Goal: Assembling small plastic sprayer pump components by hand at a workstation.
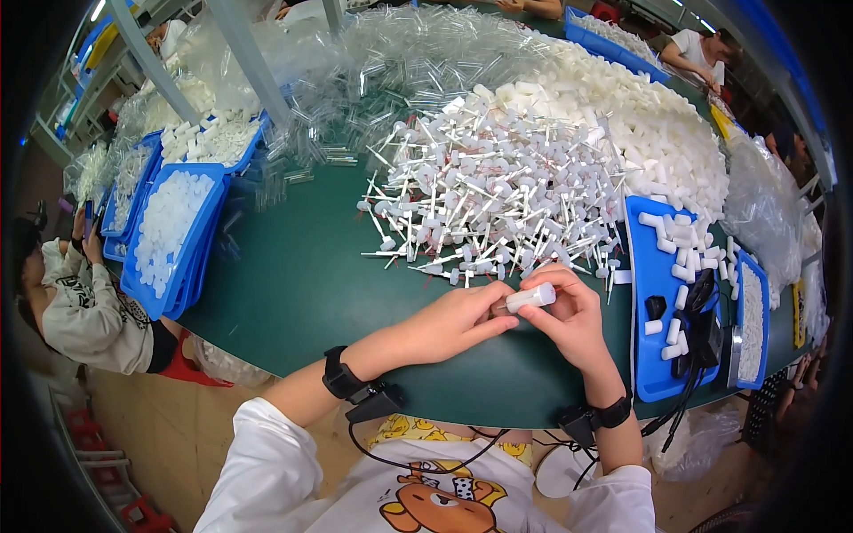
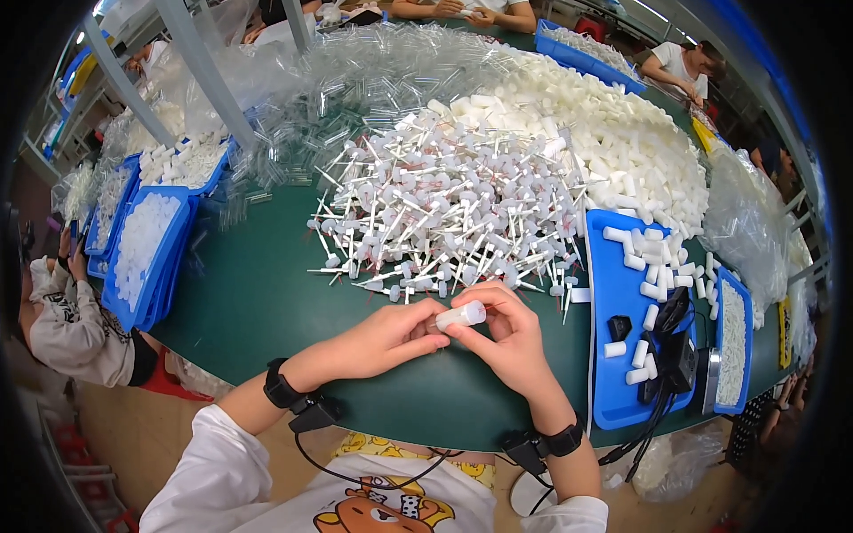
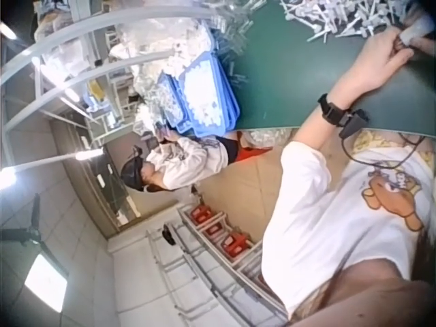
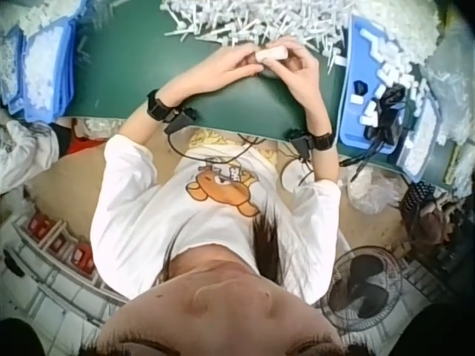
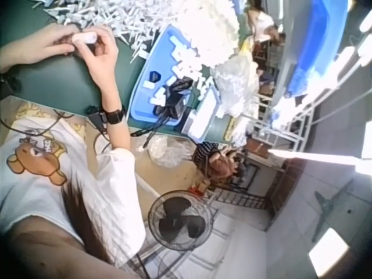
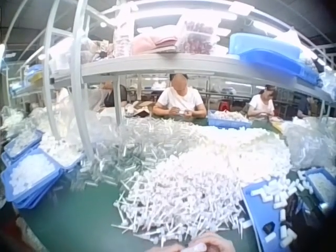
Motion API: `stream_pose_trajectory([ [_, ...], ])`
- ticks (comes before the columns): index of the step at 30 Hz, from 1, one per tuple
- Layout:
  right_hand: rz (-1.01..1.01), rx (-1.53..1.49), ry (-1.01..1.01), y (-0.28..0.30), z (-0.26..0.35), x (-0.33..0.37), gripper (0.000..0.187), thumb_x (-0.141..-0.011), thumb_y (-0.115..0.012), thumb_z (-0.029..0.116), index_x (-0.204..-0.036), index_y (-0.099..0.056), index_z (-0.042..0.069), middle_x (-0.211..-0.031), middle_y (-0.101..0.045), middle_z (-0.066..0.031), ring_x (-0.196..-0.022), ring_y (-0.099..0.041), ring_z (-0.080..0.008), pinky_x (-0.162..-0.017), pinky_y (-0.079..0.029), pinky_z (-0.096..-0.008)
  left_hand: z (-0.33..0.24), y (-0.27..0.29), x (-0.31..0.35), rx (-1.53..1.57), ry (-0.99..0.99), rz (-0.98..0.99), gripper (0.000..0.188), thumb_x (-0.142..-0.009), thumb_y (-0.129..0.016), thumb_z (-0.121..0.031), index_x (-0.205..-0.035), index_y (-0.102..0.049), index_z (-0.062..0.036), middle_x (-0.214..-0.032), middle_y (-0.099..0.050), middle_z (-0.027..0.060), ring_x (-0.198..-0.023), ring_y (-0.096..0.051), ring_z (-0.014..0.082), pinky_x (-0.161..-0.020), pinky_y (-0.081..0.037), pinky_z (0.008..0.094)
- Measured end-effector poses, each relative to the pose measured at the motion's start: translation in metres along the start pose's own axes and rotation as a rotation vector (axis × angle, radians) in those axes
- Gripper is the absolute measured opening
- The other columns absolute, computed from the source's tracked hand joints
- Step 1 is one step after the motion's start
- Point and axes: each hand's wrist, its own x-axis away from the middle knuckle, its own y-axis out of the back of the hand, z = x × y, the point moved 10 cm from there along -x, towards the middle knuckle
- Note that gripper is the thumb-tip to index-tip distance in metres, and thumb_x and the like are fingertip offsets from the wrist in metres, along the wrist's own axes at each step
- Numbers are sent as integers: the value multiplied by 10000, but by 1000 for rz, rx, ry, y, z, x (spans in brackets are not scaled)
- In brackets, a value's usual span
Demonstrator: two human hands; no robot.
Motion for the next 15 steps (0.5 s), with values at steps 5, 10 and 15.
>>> stream_pose_trajectory([
  [5,33,101,12,-5,1,3,244,-743,-670,-53,-968,-579,-28,-978,-559,-86,-902,-544,-146,-818,-447,-274,-2,-4,5,-125,-60,-61,234,-905,-513,-238,-981,-454,-25,-842,-555,155,-774,-566,327,-650,-435,390],
  [10,-14,-151,-174,-9,-15,5,228,-743,-668,-60,-953,-586,-27,-982,-565,-87,-907,-549,-150,-805,-458,-278,4,-7,5,-163,-54,-55,208,-911,-501,-195,-974,-439,-6,-827,-543,164,-751,-561,330,-643,-424,388],
  [15,-30,-169,-181,-11,-23,8,251,-743,-672,-53,-975,-581,-20,-982,-545,-77,-911,-529,-143,-815,-433,-271,2,-6,8,-140,-51,-93,208,-908,-503,-188,-919,-415,0,-828,-532,174,-728,-550,343,-625,-416,398],
])
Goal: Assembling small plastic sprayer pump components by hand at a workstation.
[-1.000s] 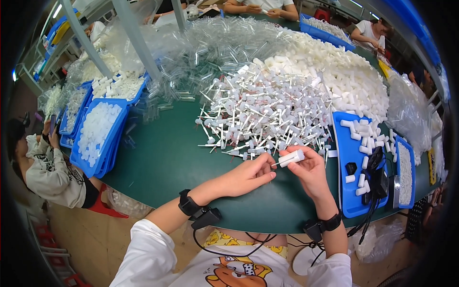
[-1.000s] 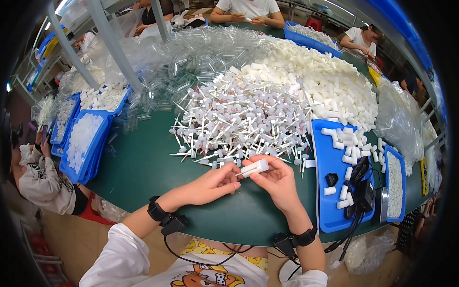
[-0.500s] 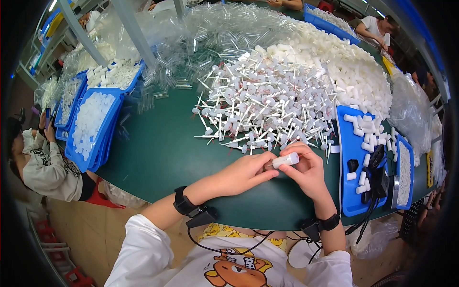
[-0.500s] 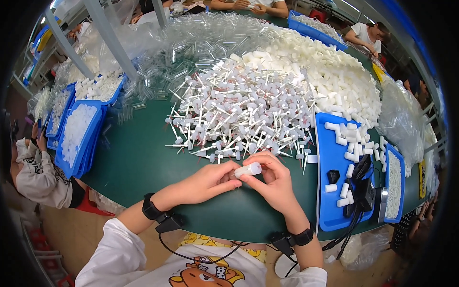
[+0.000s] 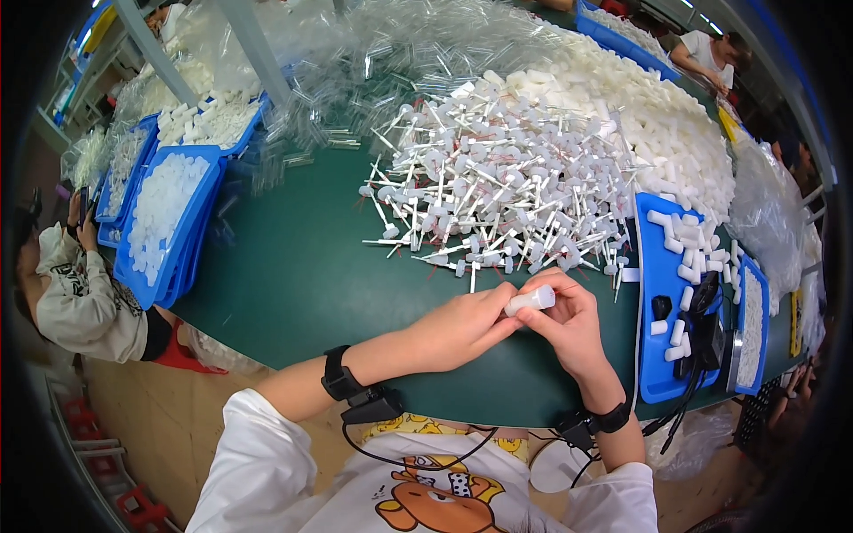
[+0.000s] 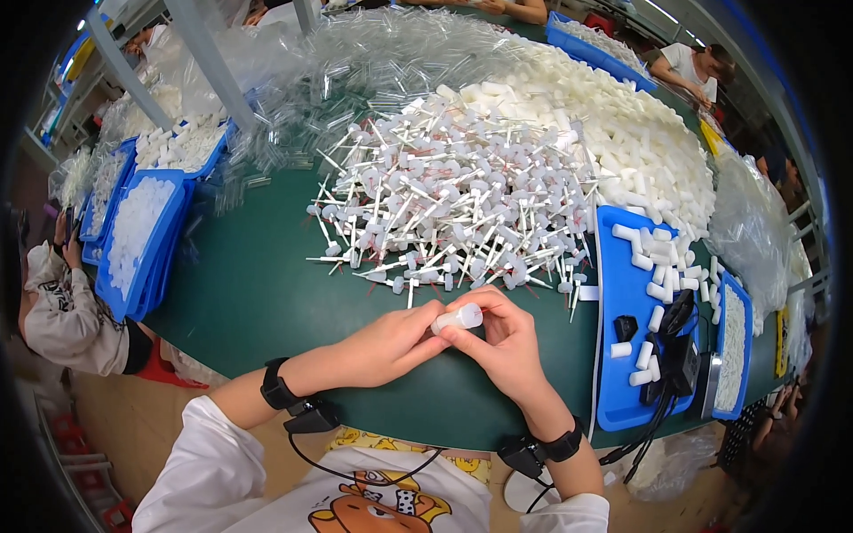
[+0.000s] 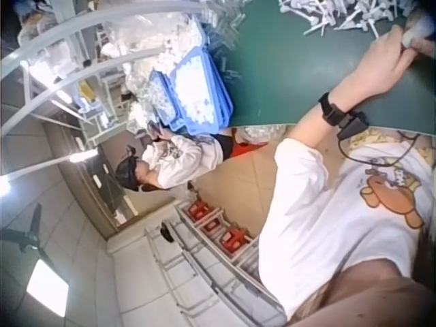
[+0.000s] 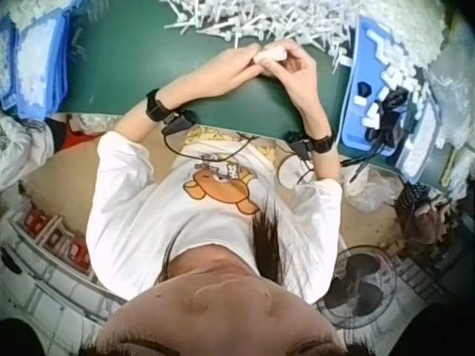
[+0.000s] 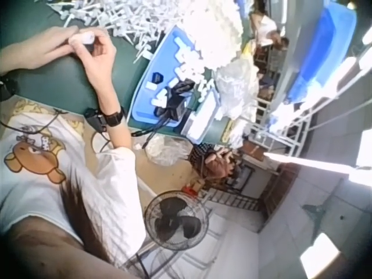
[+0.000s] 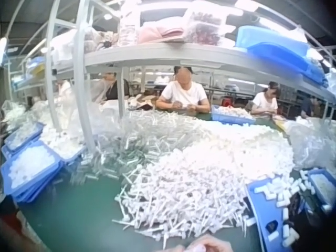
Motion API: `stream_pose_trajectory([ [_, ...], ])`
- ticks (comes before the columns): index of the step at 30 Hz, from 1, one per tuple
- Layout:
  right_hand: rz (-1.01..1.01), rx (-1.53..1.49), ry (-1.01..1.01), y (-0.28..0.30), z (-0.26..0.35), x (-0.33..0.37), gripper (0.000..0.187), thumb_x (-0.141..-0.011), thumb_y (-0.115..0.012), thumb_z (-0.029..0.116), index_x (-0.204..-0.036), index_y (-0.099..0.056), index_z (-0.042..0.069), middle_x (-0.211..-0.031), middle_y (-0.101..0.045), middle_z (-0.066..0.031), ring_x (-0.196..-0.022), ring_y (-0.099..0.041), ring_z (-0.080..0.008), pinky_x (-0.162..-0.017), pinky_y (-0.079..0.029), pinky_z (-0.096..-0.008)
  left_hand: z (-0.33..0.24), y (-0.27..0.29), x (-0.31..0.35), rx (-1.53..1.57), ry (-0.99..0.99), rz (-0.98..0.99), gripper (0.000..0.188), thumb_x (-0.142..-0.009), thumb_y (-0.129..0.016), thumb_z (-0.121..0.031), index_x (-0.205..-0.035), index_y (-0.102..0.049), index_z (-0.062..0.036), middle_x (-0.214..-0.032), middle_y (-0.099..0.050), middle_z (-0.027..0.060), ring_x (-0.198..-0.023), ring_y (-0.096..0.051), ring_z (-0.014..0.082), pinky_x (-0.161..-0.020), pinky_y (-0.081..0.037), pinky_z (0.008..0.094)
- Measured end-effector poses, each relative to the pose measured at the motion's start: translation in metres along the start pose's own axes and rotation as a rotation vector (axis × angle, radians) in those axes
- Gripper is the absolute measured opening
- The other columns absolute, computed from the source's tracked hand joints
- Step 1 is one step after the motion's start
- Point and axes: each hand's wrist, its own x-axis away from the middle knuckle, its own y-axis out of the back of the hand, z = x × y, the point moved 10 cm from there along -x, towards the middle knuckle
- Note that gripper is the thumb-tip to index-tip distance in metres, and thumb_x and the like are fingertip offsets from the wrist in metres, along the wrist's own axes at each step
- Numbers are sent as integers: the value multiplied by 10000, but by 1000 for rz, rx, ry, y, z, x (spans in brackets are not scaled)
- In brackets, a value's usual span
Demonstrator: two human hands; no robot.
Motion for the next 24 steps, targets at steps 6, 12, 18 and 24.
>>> stream_pose_trajectory([
  [6,93,128,69,-6,7,-4,269,-746,-672,-38,-995,-574,-13,-979,-511,-65,-911,-505,-139,-819,-409,-268,-5,2,0,-56,-36,-6,204,-905,-507,-184,-926,-421,0,-820,-536,170,-707,-553,339,-605,-420,390],
  [12,79,158,106,0,17,-3,202,-764,-641,-37,-954,-582,0,-956,-505,-53,-949,-476,-135,-832,-392,-272,-12,6,-1,-81,-53,-32,207,-898,-516,-192,-919,-432,-4,-789,-541,159,-694,-558,336,-593,-424,390],
  [18,89,266,176,-11,15,-2,165,-766,-646,-13,-916,-580,4,-978,-456,-57,-915,-453,-136,-828,-364,-261,-9,4,1,-86,-31,-28,204,-896,-519,-186,-929,-435,-3,-777,-533,157,-671,-557,309,-584,-425,374],
  [24,178,214,131,-12,14,0,191,-777,-623,-33,-960,-584,6,-1021,-459,-63,-943,-462,-141,-859,-371,-271,5,-21,4,592,243,200,206,-946,-408,-244,-953,-427,-39,-815,-535,77,-655,-540,147,-545,-424,281],
])
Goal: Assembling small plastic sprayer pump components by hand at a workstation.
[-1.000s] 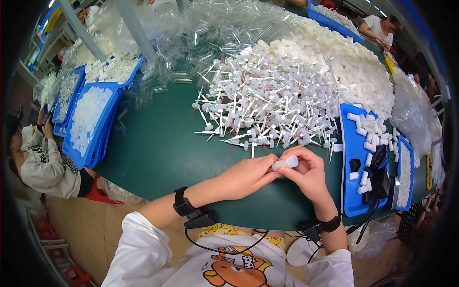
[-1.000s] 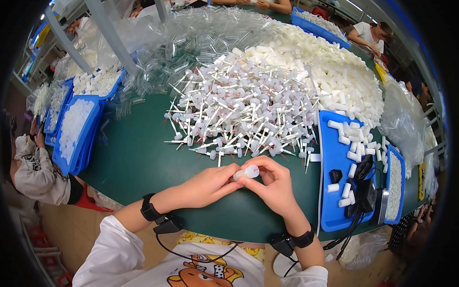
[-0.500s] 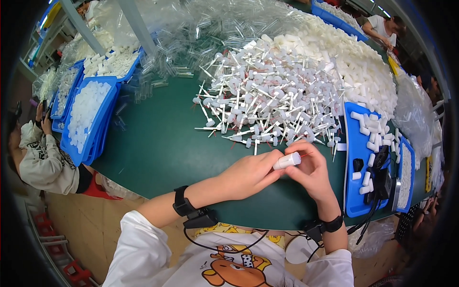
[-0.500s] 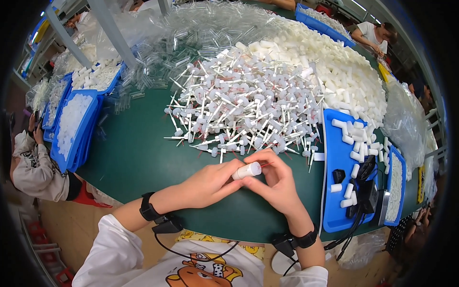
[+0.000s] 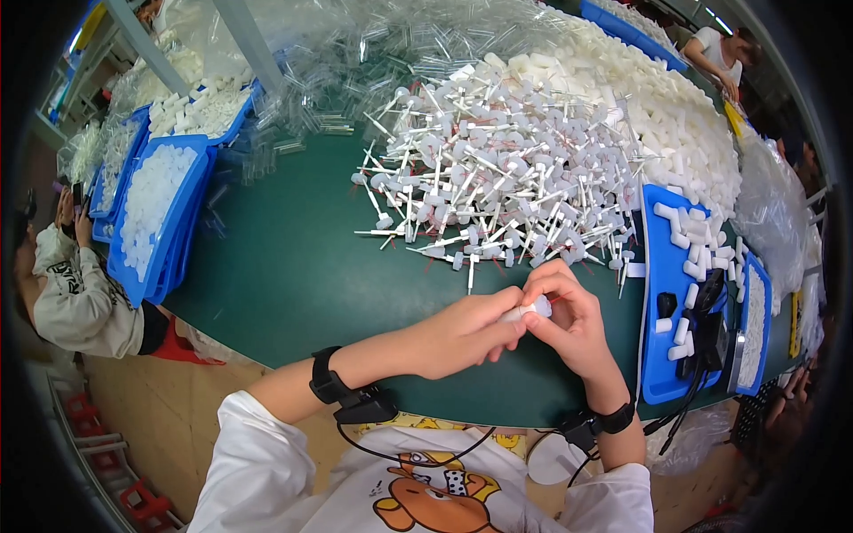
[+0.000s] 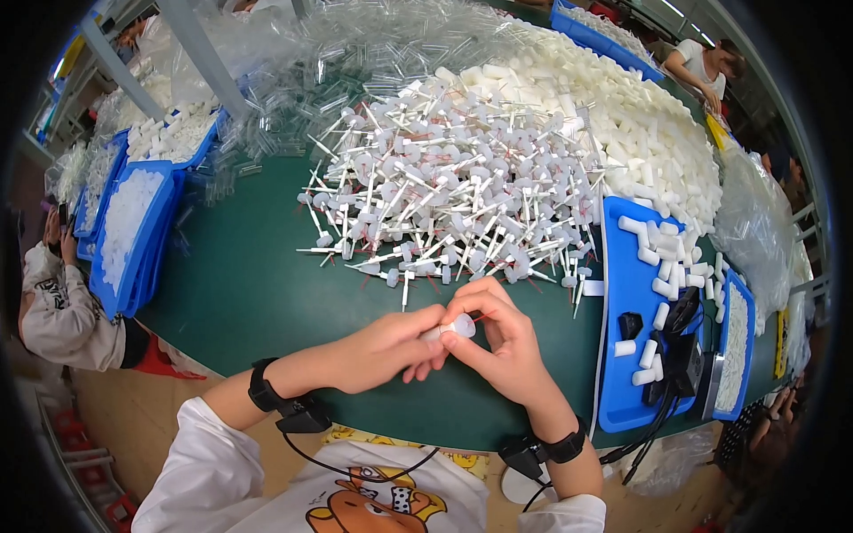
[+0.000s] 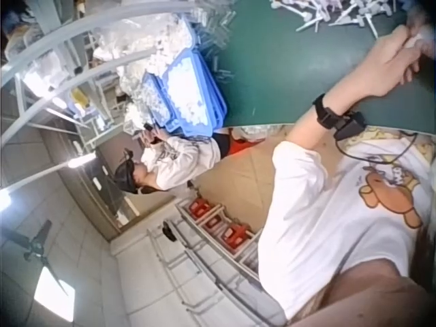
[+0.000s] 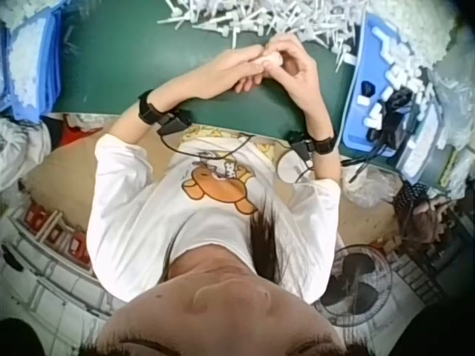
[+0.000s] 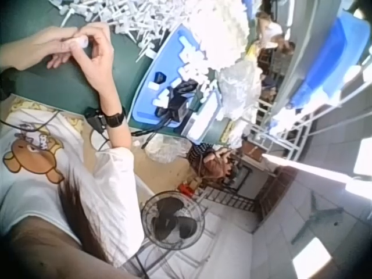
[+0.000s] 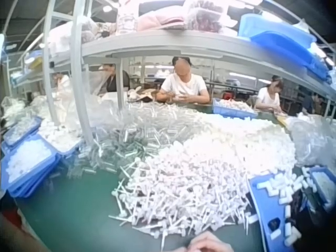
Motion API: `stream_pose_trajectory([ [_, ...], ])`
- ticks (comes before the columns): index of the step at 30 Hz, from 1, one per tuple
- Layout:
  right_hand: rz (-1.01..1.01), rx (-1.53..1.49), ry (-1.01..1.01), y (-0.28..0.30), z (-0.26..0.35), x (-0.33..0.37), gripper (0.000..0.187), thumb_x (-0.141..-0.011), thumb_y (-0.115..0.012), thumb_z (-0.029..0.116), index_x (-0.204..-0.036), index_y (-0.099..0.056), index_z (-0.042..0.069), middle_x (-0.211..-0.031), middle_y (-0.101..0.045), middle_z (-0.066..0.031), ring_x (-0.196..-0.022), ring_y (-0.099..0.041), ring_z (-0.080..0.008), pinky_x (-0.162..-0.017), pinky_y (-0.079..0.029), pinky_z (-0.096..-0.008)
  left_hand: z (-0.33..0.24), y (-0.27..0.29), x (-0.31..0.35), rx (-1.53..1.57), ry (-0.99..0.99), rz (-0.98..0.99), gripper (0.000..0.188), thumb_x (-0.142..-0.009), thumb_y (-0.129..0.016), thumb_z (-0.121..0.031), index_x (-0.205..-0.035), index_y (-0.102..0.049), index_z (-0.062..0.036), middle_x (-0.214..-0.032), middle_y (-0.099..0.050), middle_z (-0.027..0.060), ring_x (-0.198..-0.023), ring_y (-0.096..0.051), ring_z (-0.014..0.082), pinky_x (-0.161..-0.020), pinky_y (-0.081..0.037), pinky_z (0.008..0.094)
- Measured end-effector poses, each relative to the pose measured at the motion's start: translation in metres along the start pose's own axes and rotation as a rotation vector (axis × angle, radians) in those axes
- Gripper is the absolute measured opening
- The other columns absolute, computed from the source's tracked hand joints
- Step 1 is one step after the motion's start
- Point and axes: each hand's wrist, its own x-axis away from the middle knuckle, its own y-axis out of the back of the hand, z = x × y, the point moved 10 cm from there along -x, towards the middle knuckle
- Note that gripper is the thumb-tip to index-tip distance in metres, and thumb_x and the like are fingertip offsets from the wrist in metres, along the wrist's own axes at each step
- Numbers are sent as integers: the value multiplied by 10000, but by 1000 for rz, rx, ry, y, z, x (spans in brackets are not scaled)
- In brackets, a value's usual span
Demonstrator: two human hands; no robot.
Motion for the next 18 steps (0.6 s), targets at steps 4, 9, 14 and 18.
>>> stream_pose_trajectory([
  [4,7,-145,-38,-2,5,-1,211,-787,-610,-42,-994,-584,-7,-1068,-483,-79,-995,-485,-150,-892,-383,-287,3,-3,-1,362,13,45,232,-973,-326,-285,-994,-397,-65,-825,-513,51,-615,-491,91,-511,-404,247],
  [9,-171,-127,16,14,7,4,276,-768,-629,-73,-1036,-566,-50,-1063,-577,-112,-984,-562,-171,-877,-432,-288,5,-5,-2,476,43,45,281,-987,-254,-303,-1093,-351,-61,-800,-459,29,-610,-434,92,-534,-402,230],
  [14,-240,-1,23,14,4,7,247,-752,-657,-70,-987,-588,-45,-993,-613,-116,-934,-592,-179,-846,-460,-288,14,-13,-5,608,76,110,319,-984,-252,-344,-1131,-353,-79,-779,-424,15,-627,-413,102,-564,-392,242],
  [18,-252,51,79,13,6,9,180,-752,-670,-49,-921,-610,-34,-952,-628,-121,-913,-600,-189,-824,-474,-296,21,-11,-7,502,56,109,361,-980,-250,-372,-1194,-343,-96,-773,-417,16,-641,-407,112,-585,-383,247],
])
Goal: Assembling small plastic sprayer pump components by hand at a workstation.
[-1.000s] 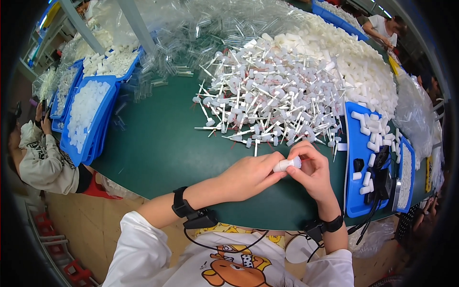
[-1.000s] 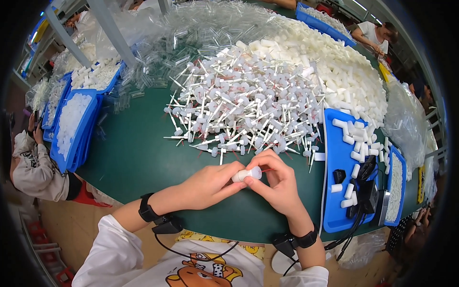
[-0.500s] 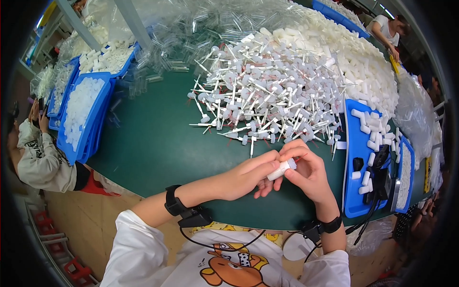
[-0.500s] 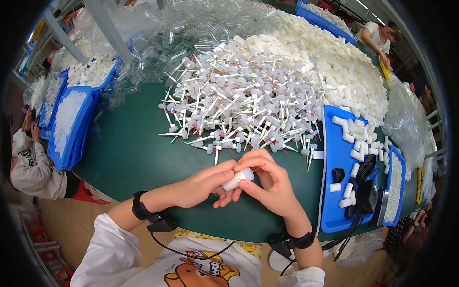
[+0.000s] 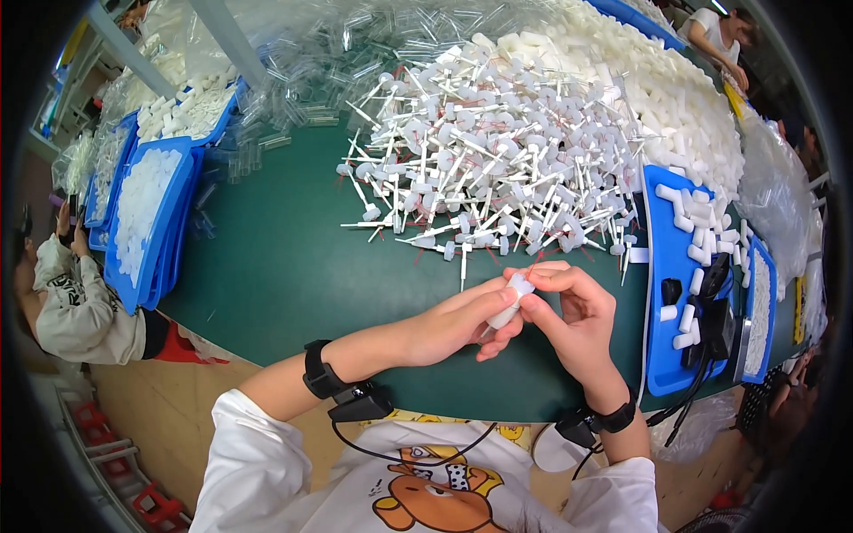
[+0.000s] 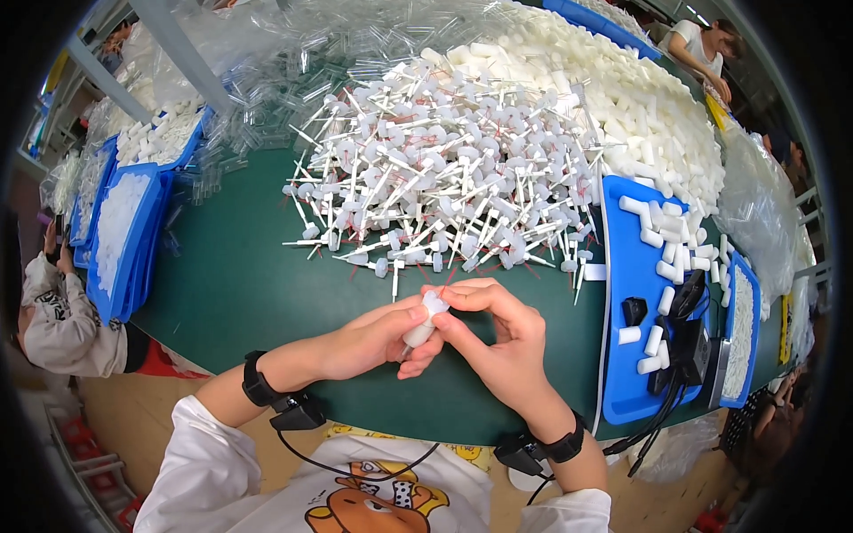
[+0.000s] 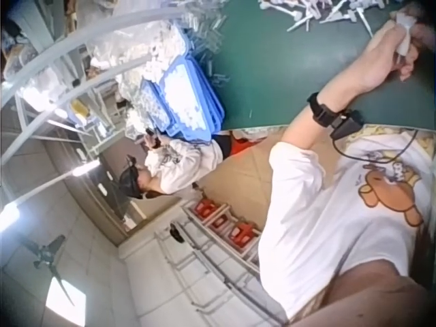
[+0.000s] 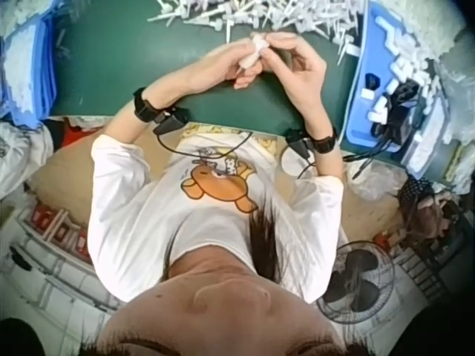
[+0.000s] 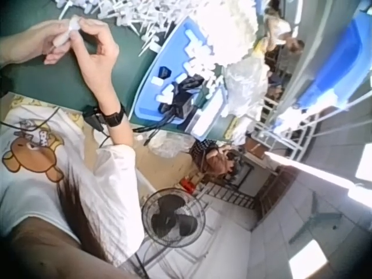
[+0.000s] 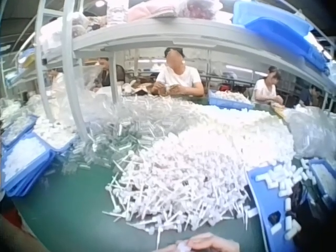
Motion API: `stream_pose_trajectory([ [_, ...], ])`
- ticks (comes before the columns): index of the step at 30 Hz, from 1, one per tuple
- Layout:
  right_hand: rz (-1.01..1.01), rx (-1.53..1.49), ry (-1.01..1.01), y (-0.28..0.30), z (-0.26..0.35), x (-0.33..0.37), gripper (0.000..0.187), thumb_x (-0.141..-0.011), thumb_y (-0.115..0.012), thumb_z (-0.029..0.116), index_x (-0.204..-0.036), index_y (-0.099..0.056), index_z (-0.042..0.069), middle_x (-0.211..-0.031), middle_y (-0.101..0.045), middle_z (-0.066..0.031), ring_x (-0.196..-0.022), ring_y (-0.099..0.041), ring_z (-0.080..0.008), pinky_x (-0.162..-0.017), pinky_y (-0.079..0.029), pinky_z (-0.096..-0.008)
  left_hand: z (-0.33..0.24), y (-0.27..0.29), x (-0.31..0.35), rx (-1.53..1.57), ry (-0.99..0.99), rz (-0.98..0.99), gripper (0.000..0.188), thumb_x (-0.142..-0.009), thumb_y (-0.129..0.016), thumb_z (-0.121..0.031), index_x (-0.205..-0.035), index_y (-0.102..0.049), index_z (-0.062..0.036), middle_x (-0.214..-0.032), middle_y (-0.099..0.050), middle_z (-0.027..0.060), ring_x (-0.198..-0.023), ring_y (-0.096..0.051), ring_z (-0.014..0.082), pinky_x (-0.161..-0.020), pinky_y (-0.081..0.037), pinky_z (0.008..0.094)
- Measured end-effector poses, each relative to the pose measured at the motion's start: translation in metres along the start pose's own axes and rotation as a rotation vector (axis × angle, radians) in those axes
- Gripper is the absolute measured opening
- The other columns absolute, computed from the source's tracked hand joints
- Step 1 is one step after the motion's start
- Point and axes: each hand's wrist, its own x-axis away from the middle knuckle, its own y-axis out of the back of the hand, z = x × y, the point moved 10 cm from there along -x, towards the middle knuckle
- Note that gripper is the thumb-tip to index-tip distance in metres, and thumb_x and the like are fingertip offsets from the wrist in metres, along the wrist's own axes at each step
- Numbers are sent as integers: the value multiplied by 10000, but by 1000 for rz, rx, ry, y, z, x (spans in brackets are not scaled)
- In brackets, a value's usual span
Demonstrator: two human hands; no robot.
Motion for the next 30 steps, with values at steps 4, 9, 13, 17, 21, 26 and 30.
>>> stream_pose_trajectory([
  [4,-7,111,78,0,5,-1,173,-745,-676,-47,-906,-616,-26,-972,-633,-134,-908,-603,-200,-810,-477,-300,-6,-2,0,27,12,-22,349,-970,-269,-355,-1188,-345,-94,-760,-421,18,-625,-411,112,-574,-382,248],
  [9,30,190,130,-8,15,-3,148,-741,-661,-53,-883,-633,-21,-1000,-645,-160,-926,-605,-223,-816,-473,-313,-5,2,0,105,34,-98,311,-930,-309,-295,-1167,-349,-98,-712,-416,20,-559,-405,113,-542,-371,253],
  [13,40,203,118,-8,12,-4,131,-758,-640,-47,-886,-635,-17,-996,-649,-156,-934,-603,-233,-825,-468,-325,-8,3,0,43,8,-89,290,-926,-306,-301,-1131,-365,-104,-701,-417,23,-556,-404,116,-537,-366,255],
  [17,41,113,85,-9,4,-3,111,-789,-614,-39,-897,-627,-22,-1016,-641,-152,-968,-587,-223,-860,-448,-328,-7,2,0,186,4,-82,281,-931,-285,-323,-1067,-386,-98,-686,-419,21,-548,-400,114,-518,-357,248],
  [21,71,-177,-83,-11,-16,0,106,-830,-584,-18,-933,-609,-25,-1109,-582,-161,-1042,-543,-203,-900,-422,-327,-7,3,-3,67,37,-103,282,-938,-276,-339,-996,-407,-97,-648,-407,11,-524,-393,112,-505,-352,240],
  [26,67,-457,-304,-23,-31,4,147,-883,-533,46,-1020,-561,2,-1218,-480,-165,-1112,-489,-207,-930,-401,-348,-8,1,-4,131,-22,-80,266,-939,-284,-330,-943,-409,-95,-626,-388,7,-515,-390,108,-502,-352,240],
  [30,126,-847,-657,-52,-53,25,283,-914,-472,259,-986,-550,-4,-1159,-503,-160,-1017,-538,-221,-893,-437,-372,-9,-4,-4,128,-58,-37,241,-934,-289,-297,-929,-400,-83,-624,-376,7,-510,-377,101,-494,-339,232],
])
